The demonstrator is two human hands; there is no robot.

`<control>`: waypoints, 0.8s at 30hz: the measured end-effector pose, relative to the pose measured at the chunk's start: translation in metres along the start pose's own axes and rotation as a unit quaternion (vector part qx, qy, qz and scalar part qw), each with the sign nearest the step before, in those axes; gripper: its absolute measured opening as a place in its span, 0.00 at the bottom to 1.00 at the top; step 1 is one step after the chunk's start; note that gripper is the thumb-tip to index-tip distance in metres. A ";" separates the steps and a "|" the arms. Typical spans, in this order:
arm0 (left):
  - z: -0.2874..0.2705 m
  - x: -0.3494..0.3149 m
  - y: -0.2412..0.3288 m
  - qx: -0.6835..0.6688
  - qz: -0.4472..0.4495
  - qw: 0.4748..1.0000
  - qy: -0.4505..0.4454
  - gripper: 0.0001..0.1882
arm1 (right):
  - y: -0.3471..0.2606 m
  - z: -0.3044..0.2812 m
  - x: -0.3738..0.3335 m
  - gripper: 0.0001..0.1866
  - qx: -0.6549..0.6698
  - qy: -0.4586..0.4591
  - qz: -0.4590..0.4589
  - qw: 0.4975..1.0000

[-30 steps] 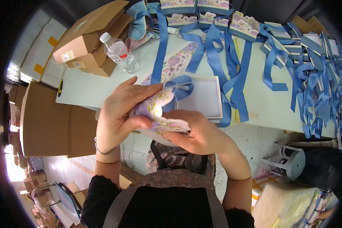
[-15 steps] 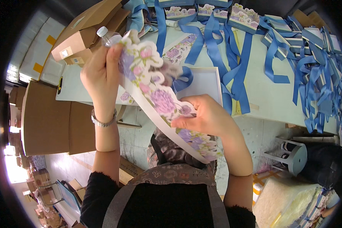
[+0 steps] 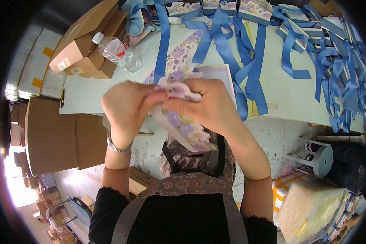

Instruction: The person assembles small decorative boxes by inserting floral paper cutouts into the sides of white boxes and tying blue ribbons around them. The person handles the boxes and ribbons by hand, placing finished units on the table.

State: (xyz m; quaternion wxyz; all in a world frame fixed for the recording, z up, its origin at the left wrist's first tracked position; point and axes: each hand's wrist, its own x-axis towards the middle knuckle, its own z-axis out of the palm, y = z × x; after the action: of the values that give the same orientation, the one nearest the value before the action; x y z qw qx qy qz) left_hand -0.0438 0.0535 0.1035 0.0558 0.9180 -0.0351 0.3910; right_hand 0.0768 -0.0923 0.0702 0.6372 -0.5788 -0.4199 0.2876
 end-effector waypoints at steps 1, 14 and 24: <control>0.001 0.001 -0.009 0.054 -0.021 0.998 0.029 0.14 | -0.001 -0.002 -0.001 0.15 0.004 0.001 0.034 0.999; 0.013 0.016 0.013 0.067 -0.004 0.994 -0.091 0.34 | 0.005 -0.012 -0.001 0.09 0.081 0.038 0.031 0.996; 0.029 0.011 -0.023 0.025 -0.019 0.998 0.054 0.11 | 0.025 -0.022 0.007 0.10 0.041 -0.010 0.068 0.997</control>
State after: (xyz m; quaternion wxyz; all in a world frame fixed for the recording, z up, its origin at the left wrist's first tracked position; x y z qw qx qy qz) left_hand -0.0129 0.0724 0.0900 0.0421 0.8970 -0.0046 0.4399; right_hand 0.1022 -0.0933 0.0481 0.6353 -0.5760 -0.3740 0.3533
